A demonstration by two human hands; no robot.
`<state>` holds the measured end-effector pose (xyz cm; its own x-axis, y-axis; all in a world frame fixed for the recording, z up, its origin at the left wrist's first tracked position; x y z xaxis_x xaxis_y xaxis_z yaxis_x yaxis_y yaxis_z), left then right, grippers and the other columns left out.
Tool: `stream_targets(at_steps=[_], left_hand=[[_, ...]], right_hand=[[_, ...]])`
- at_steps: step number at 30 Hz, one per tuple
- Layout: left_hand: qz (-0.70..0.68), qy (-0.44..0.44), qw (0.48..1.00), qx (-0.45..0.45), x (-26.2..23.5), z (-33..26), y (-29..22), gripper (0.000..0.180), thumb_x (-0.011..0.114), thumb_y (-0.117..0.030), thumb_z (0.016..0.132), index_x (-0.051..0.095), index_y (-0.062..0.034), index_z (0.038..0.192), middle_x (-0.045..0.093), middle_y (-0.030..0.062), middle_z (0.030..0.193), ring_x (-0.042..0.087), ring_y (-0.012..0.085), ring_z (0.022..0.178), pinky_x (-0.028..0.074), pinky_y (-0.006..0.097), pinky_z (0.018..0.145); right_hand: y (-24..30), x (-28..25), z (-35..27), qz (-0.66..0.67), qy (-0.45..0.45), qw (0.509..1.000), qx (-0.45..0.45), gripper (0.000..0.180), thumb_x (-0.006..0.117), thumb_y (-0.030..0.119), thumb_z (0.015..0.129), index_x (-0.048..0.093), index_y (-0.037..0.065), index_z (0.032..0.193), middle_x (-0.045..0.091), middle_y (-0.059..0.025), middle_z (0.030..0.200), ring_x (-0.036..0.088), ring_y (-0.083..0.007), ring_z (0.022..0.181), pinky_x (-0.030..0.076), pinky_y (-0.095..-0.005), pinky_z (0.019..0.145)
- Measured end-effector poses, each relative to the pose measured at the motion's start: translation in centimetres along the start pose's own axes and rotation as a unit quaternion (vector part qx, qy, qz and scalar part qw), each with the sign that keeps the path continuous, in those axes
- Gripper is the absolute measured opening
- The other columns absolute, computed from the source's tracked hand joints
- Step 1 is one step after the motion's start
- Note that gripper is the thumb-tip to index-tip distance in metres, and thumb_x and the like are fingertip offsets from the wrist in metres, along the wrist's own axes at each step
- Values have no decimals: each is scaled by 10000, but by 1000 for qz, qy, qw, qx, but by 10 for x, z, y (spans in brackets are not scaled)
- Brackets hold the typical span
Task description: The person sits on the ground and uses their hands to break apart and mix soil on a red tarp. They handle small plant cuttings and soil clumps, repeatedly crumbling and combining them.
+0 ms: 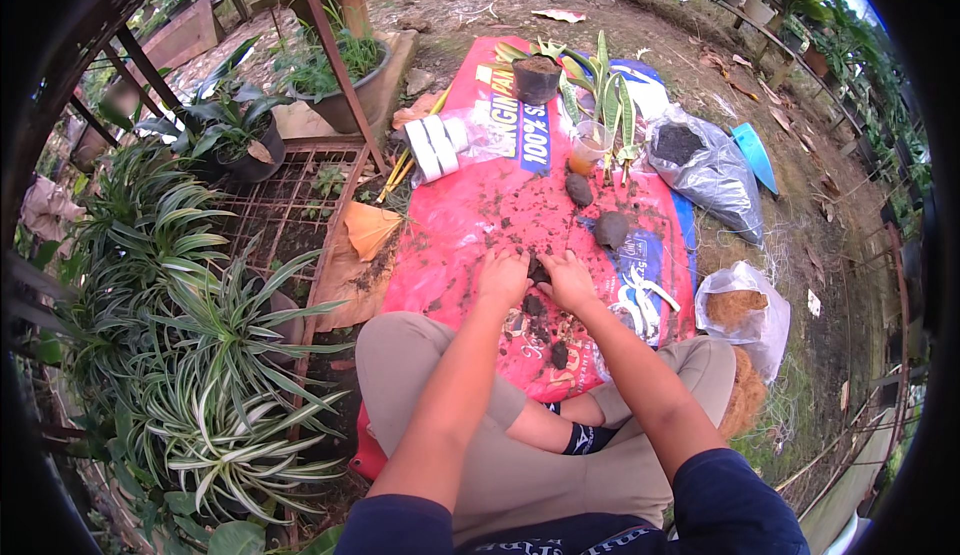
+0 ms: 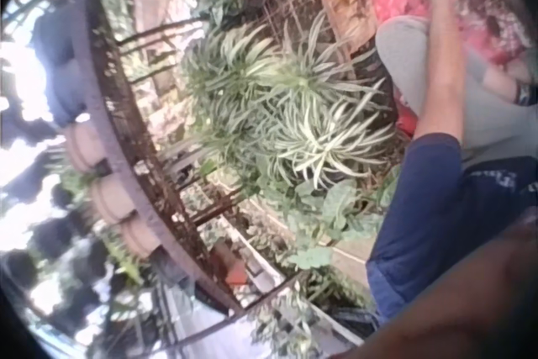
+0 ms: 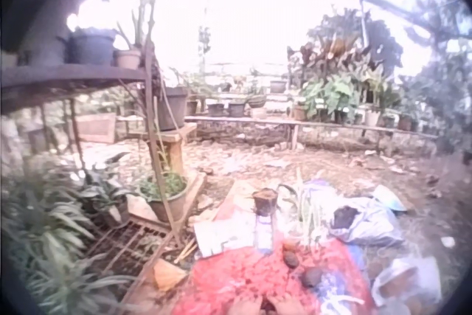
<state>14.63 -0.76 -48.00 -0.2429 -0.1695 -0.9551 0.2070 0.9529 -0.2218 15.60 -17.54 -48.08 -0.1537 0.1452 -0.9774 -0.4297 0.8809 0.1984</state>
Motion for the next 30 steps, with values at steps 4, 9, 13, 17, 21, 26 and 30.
stream_targets(at_steps=[4, 9, 13, 17, 21, 26, 30], left_hand=[[-36, -21, 998, -52, 6, 8, 5, 471, 712, -306, 1005, 668, -120, 1435, 778, 108, 1238, 668, 298, 1276, 421, 507, 1149], [-188, -102, 972, -101, 13, 9, 26, 344, 671, -267, 1027, 728, -114, 1330, 793, 138, 1177, 702, 310, 1209, 418, 493, 1130], [-250, -95, 957, -116, 12, 16, 23, 317, 674, -264, 1032, 754, -133, 1309, 799, 125, 1185, 718, 310, 1178, 422, 468, 1126], [-276, -130, 947, -100, 2, 12, 24, 330, 732, -270, 987, 774, -120, 1278, 819, 112, 1104, 759, 307, 1088, 506, 454, 1068], [-274, -135, 949, -78, -6, 8, 20, 346, 722, -284, 986, 765, -122, 1289, 822, 95, 1086, 763, 304, 1069, 523, 483, 1042], [-440, -122, 887, -67, -20, 5, 2, 320, 714, -237, 1017, 744, -72, 1290, 816, 116, 1093, 764, 262, 1035, 586, 429, 951], [-592, -114, 798, 6, 0, 28, -1, 255, 670, -111, 1064, 707, -52, 1310, 775, 104, 1134, 723, 188, 1001, 602, 363, 873]], right_hand=[[-11, -3, -6, 18, -33, 999, 4, 349, 767, 286, 929, 755, 133, 1243, 728, -75, 1194, 619, -341, 1219, 496, -495, 1058], [-37, -18, -7, 14, -88, 993, 71, 209, 714, 274, 957, 798, 96, 1029, 733, -107, 1103, 647, -355, 1110, 517, -492, 989], [-37, -20, -8, 97, -129, 986, 32, 434, 759, 319, 955, 697, 50, 1289, 719, -190, 1224, 628, -419, 1221, 495, -502, 1081], [13, -23, -5, 148, -74, 986, 2, 809, 817, 392, 919, 492, -1, 1547, 664, -249, 1404, 583, -447, 1367, 443, -511, 1201], [27, -12, -1, 229, -52, 967, 102, 850, 860, 354, 877, 491, 3, 1558, 699, -280, 1339, 685, -425, 1246, 552, -507, 1070], [17, -2, -9, 336, -116, 926, 125, 703, 887, 231, 863, 608, 8, 1468, 786, -212, 1158, 769, -327, 1045, 593, -438, 963], [4, -17, -15, 340, -140, 927, 68, 571, 887, 215, 884, 685, 27, 1383, 817, -148, 1090, 771, -239, 920, 588, -382, 893]])
Point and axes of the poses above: each hand's wrist, its own z-axis towards the middle knuckle, its own x-axis out of the palm, y = z × x, the point moved 2 cm from there along z, towards the middle knuckle
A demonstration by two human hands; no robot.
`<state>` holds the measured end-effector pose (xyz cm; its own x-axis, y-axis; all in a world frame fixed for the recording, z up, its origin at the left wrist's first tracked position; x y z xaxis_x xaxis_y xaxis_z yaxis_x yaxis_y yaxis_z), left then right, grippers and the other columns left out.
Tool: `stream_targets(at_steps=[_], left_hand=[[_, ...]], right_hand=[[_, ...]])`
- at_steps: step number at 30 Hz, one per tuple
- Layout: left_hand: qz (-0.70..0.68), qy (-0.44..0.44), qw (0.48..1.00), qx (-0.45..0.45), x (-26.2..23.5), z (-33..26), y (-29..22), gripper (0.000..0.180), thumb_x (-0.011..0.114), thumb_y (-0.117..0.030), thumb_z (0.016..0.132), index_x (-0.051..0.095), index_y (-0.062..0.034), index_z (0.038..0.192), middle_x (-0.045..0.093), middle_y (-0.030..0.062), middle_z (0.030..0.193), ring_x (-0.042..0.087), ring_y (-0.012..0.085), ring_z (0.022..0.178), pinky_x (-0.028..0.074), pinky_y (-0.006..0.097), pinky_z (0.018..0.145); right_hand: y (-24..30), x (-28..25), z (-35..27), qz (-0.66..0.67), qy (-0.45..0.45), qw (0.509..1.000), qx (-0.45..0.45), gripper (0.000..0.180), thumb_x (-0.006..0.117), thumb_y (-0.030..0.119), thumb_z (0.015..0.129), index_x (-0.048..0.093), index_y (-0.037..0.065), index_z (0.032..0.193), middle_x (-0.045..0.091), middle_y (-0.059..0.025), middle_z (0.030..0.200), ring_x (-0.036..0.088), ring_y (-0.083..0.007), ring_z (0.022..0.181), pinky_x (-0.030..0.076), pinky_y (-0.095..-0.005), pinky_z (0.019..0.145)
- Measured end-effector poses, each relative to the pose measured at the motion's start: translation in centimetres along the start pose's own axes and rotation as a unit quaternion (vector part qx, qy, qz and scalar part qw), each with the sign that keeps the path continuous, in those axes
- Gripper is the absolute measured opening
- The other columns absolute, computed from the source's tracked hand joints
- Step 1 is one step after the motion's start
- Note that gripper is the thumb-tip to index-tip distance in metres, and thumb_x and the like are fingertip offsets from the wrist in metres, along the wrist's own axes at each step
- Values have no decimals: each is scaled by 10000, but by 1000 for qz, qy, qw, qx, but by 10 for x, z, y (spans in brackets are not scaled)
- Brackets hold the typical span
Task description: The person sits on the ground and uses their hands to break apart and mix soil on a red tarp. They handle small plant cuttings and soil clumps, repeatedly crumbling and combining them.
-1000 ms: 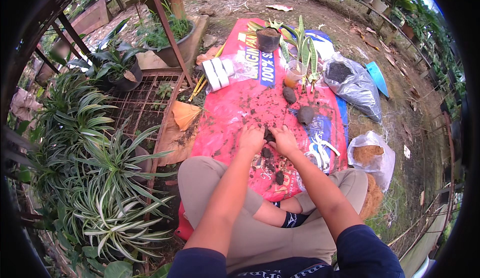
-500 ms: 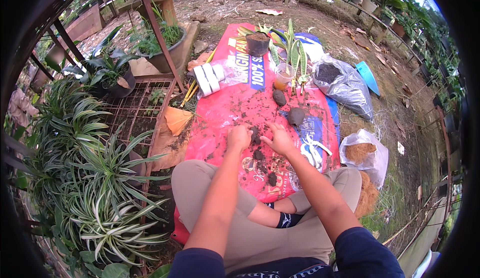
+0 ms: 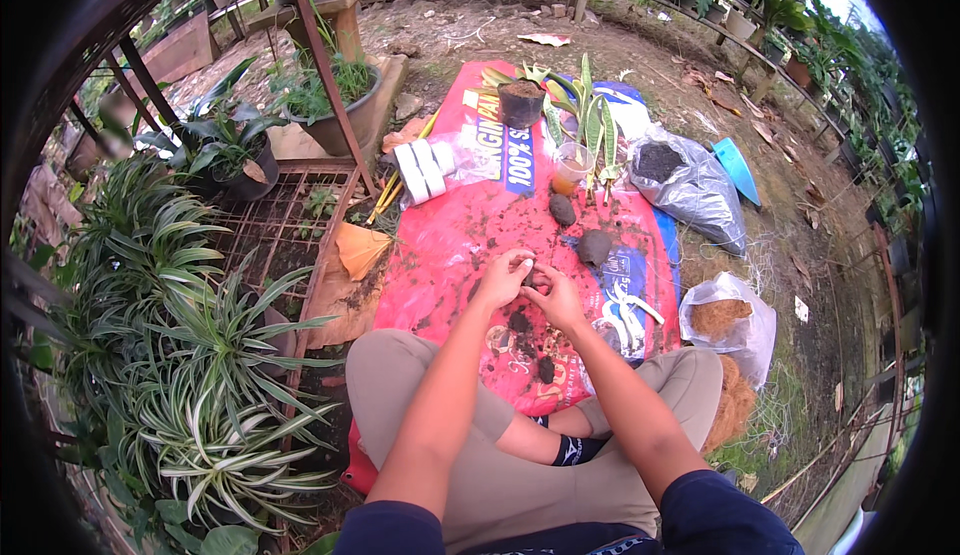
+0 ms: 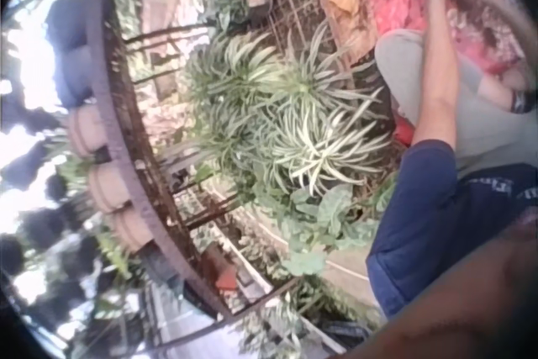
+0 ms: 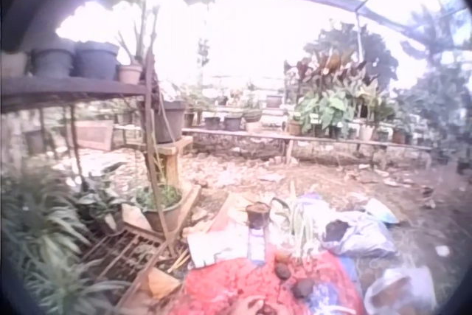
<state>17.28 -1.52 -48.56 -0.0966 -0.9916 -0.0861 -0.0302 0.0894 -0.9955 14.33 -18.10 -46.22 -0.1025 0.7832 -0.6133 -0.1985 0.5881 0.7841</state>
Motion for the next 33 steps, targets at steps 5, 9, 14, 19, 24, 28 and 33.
stream_targets(at_steps=[5, 9, 14, 19, 24, 28, 33], left_hand=[[-140, 49, 980, -130, 16, -8, 4, 236, 669, -56, 1066, 687, -80, 1300, 720, 56, 1069, 672, 118, 896, 577, 268, 746], [-131, 68, 981, -127, 15, -9, 6, 258, 697, -37, 1047, 694, -97, 1298, 721, 36, 1063, 639, 95, 782, 565, 273, 684], [-84, 61, 990, -92, 11, -14, -1, 274, 726, -34, 1028, 702, -92, 1294, 734, 27, 1101, 653, 97, 794, 566, 272, 678], [-122, 14, 986, -111, -4, -17, -9, 282, 743, -35, 1017, 670, -32, 1290, 742, 44, 1170, 704, 124, 937, 591, 271, 715], [-168, 48, 975, -138, 16, -24, -29, 315, 771, -26, 993, 654, -29, 1285, 741, 73, 1167, 708, 134, 974, 595, 282, 737], [-92, 80, 989, -84, 14, -26, -25, 333, 797, -32, 972, 657, -25, 1274, 754, 67, 1131, 704, 131, 973, 580, 285, 750], [-43, 57, 995, -76, 3, -23, -27, 347, 850, -74, 925, 698, -19, 1231, 770, 72, 1081, 714, 145, 959, 583, 311, 804]], right_hand=[[2, -47, -14, -37, -21, 999, 24, 245, 889, 219, 880, 817, 35, 1024, 813, -111, 900, 670, -209, 798, 546, -368, 802], [-3, -59, -22, -44, -34, 998, 14, 186, 876, 190, 899, 825, 37, 991, 788, -85, 841, 675, -136, 755, 541, -321, 701], [-28, -64, -24, 236, -99, 961, 104, 117, 824, 132, 963, 806, 26, 1011, 792, -28, 879, 670, -52, 762, 519, -260, 696], [-40, -79, -15, 222, -39, 972, 72, 114, 799, 93, 985, 783, 5, 1054, 793, -17, 912, 678, -62, 796, 535, -253, 724], [-36, -51, -28, 331, -7, 940, 85, 128, 803, 81, 982, 778, -11, 1068, 795, -47, 1009, 733, -108, 942, 598, -288, 857], [-31, -36, -25, 313, 27, 943, 115, 143, 797, 82, 994, 770, -19, 1091, 796, -60, 1017, 754, -132, 941, 621, -295, 851], [-37, -36, -21, 329, 30, 933, 144, 140, 784, 88, 1006, 771, -29, 1081, 803, -74, 976, 762, -135, 852, 633, -290, 777]])
Point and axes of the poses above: each hand's wrist, its own z-axis towards the middle knuckle, its own x-axis out of the palm, y = z × x, the point moved 2 cm from there along z, towards the middle knuckle
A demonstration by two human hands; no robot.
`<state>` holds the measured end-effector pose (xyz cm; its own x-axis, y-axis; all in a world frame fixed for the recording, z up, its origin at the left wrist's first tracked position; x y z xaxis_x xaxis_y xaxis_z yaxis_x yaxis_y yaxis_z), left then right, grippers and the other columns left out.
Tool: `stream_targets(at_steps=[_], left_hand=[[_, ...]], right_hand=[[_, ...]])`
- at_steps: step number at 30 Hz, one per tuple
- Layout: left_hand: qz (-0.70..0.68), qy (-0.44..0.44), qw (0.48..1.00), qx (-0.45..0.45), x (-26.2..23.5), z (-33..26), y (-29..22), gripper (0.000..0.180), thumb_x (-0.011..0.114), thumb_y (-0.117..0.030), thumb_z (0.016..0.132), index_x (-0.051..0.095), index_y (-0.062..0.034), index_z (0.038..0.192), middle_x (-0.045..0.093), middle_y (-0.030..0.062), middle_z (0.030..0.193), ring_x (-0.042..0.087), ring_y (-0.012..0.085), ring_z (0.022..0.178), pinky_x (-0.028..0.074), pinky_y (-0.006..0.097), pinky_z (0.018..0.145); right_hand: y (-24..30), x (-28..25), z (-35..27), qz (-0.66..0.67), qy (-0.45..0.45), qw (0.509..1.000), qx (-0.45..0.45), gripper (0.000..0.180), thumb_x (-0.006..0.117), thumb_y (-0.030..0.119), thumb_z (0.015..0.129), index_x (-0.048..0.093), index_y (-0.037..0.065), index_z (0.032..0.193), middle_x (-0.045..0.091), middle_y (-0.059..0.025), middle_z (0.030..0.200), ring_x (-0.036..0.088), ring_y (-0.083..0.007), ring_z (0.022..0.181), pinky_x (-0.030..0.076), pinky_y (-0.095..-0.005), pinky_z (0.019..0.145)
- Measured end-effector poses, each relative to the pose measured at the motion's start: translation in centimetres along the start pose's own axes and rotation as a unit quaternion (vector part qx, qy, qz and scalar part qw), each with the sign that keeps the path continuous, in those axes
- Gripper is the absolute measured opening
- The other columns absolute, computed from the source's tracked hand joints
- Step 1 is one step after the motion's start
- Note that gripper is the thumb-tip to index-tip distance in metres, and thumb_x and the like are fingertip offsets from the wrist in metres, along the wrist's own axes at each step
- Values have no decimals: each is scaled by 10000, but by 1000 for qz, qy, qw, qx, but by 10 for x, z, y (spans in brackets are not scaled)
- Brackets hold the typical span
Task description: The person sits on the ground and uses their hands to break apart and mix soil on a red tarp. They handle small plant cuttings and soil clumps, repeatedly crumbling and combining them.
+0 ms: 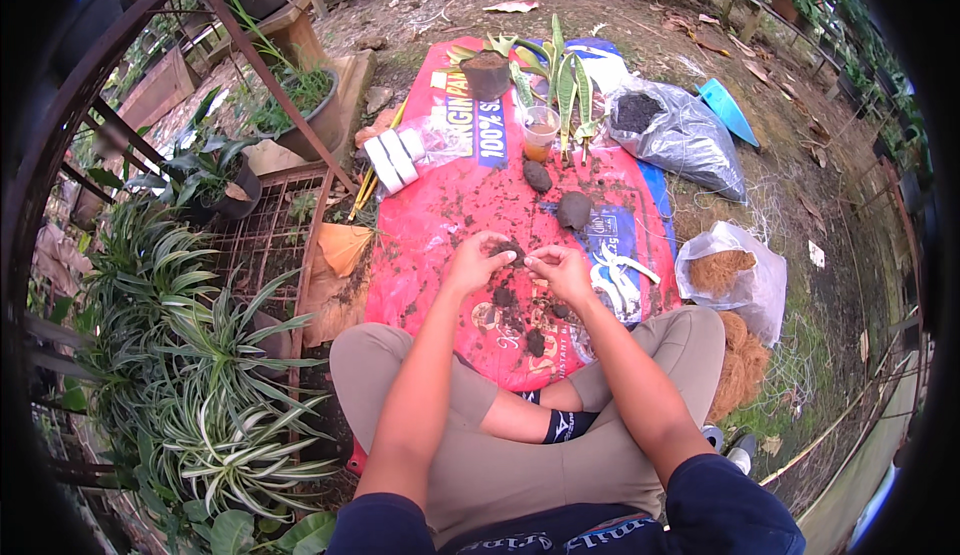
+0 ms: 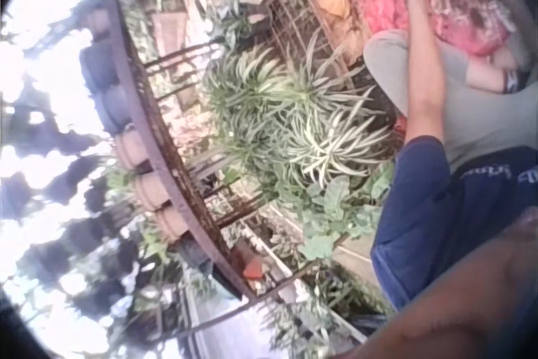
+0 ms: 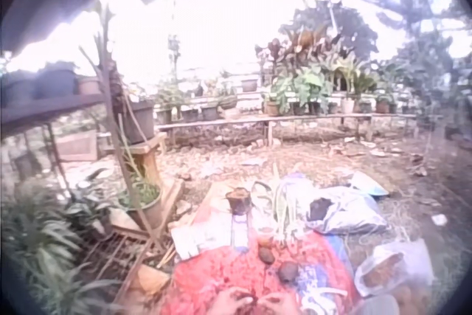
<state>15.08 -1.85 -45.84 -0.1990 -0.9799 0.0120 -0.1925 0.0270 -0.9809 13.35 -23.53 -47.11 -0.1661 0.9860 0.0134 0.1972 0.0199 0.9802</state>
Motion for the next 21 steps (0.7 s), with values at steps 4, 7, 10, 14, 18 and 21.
stream_targets(at_steps=[4, 7, 10, 14, 18, 21], left_hand=[[207, -110, 970, 69, -16, 7, -15, 384, 900, -216, 872, 751, -45, 1182, 785, 101, 1113, 737, 217, 1031, 566, 403, 960], [266, -213, 938, 60, -40, 2, -10, 370, 891, -138, 855, 747, -18, 1174, 797, 152, 1106, 767, 255, 1048, 588, 394, 937], [233, -232, 944, 25, -50, 8, -1, 365, 872, -123, 864, 740, -3, 1183, 801, 170, 1116, 774, 302, 1050, 591, 414, 943], [206, -259, 944, -12, -59, 10, 11, 335, 853, -101, 873, 738, -4, 1173, 802, 172, 1094, 777, 315, 1039, 592, 419, 938], [209, -248, 946, 6, -53, 14, 4, 311, 842, -83, 871, 744, -9, 1157, 798, 183, 1087, 775, 326, 1041, 594, 426, 939], [266, -251, 930, 20, -52, 7, -1, 298, 835, -73, 870, 749, -11, 1148, 796, 188, 1078, 773, 339, 1034, 596, 431, 937]], right_hand=[[-21, -18, 3, -65, -31, 997, -7, 162, 813, 118, 974, 790, 3, 1085, 817, -93, 935, 763, -145, 798, 611, -320, 725], [-10, -4, -12, -332, -37, 939, -83, 155, 739, 137, 993, 795, 46, 1106, 813, -151, 942, 789, -274, 814, 629, -402, 773], [-22, 5, -15, -520, -52, 846, -105, 220, 734, 190, 979, 791, 70, 1154, 786, -175, 1012, 774, -360, 894, 621, -475, 841], [-19, 35, -3, -534, -16, 837, -122, 263, 694, 235, 1001, 781, 72, 1189, 745, -189, 1076, 726, -412, 994, 595, -524, 893], [-26, 63, 21, -583, -48, 800, -130, 324, 740, 340, 968, 792, 107, 1186, 725, -142, 1171, 653, -378, 1173, 544, -518, 977], [-20, 93, 8, -667, -71, 725, -155, 393, 780, 423, 924, 803, 147, 1202, 691, -92, 1249, 559, -339, 1287, 475, -514, 1035]])
Point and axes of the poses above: each hand's wrist, its own z-axis towards the middle knuckle, its own x-axis out of the palm, y = z × x, the point moved 2 cm from there along z, towards the middle knuckle
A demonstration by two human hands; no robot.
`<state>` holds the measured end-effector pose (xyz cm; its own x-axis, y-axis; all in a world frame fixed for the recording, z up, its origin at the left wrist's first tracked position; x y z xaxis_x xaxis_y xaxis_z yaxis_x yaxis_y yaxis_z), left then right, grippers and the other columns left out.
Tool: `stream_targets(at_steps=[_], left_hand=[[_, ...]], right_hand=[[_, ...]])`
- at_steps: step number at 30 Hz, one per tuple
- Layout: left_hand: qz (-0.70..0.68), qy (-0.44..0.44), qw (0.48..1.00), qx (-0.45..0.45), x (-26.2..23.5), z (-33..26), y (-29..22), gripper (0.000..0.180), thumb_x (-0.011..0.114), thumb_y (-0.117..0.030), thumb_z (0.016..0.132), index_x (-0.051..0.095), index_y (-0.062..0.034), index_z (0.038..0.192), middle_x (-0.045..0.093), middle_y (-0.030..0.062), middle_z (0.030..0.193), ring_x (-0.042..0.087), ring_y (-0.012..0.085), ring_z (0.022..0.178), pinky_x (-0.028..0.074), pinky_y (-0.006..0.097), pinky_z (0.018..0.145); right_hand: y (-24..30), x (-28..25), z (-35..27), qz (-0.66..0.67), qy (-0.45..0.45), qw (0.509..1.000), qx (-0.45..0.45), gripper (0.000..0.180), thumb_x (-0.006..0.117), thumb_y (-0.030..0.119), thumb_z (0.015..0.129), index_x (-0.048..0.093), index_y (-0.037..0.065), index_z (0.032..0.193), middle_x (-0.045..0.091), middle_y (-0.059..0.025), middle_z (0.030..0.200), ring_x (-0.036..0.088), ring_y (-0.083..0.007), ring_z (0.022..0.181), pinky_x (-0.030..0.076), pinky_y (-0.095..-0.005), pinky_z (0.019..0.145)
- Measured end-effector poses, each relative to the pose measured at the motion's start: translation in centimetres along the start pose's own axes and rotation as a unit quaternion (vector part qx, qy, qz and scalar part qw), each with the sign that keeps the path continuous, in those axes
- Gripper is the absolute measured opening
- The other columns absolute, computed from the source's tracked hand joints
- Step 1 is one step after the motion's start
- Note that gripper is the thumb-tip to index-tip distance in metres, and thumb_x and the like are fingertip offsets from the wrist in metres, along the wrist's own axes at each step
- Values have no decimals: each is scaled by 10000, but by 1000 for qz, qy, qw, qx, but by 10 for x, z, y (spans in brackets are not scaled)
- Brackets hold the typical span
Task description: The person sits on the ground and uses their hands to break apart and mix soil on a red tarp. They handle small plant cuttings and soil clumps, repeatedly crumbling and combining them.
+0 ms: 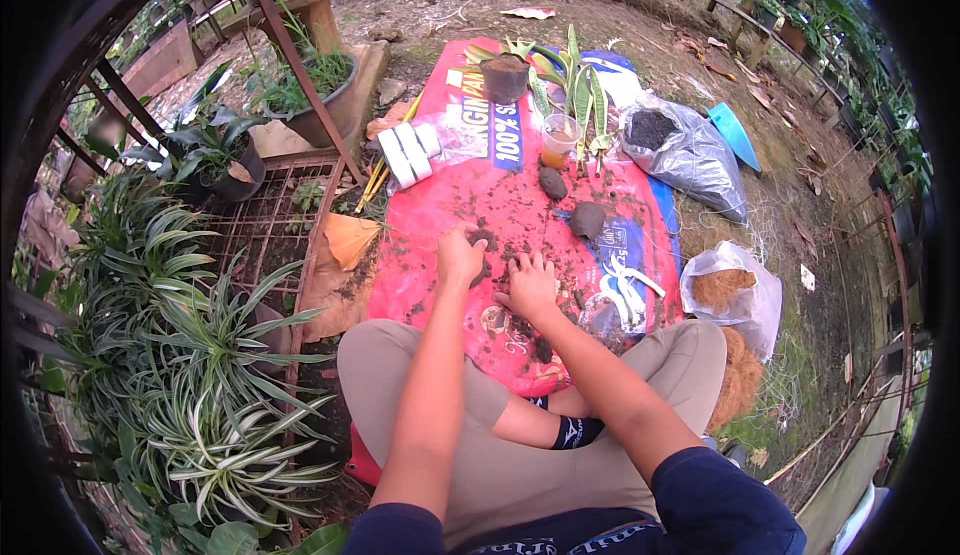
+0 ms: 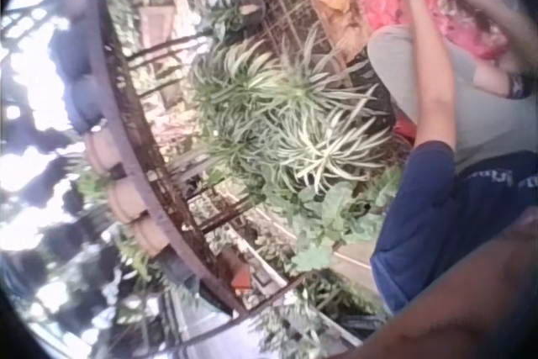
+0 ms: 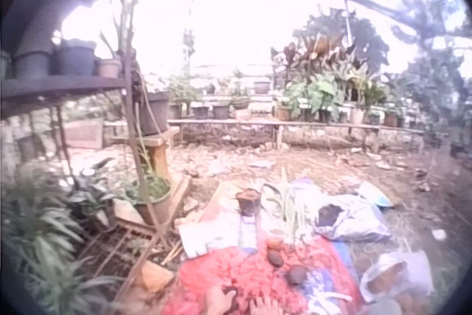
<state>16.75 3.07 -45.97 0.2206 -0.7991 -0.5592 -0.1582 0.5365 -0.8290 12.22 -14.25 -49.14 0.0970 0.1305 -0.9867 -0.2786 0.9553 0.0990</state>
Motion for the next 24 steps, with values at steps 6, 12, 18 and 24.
stream_targets(at_steps=[6, 12, 18, 24], left_hand=[[-3, 24, 1000, 4, 7, 1, 8, 314, 829, -78, 871, 741, -14, 1165, 774, 213, 1127, 746, 374, 1085, 579, 459, 971], [22, 54, 998, 5, 16, 1, 7, 329, 830, -86, 870, 734, -30, 1179, 737, 236, 1205, 711, 408, 1148, 566, 474, 1006], [61, 74, 994, 51, 22, -6, -1, 331, 821, -108, 887, 727, -38, 1196, 733, 216, 1220, 702, 407, 1185, 566, 492, 1027], [144, 101, 984, 23, 24, -16, -2, 252, 682, -92, 950, 741, -68, 1193, 734, 197, 1222, 699, 400, 1198, 549, 531, 1034]], right_hand=[[-12, 11, -26, -19, -3, 1000, 16, 255, 713, 316, 949, 862, 240, 1141, 693, -32, 1167, 552, -284, 1189, 419, -476, 1002], [-35, -7, -20, 9, -35, 999, -1, 136, 720, 226, 914, 841, 173, 946, 662, -55, 1099, 557, -305, 1171, 419, -489, 1012], [-114, -11, 28, 493, 14, 840, 227, 159, 768, 212, 1012, 784, 54, 1024, 763, -50, 982, 692, -166, 916, 536, -353, 810], [-126, -45, 64, 566, 24, 802, 187, 201, 725, 226, 1064, 747, 29, 1028, 775, -33, 896, 680, -92, 737, 536, -276, 669]])
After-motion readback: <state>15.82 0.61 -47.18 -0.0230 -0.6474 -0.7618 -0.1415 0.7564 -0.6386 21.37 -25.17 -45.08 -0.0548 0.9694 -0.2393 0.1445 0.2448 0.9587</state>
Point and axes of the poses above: each hand's wrist, its own z-axis towards the middle knuckle, its own x-axis out of the palm, y = z × x, the point moved 2 cm from there along z, towards the middle knuckle
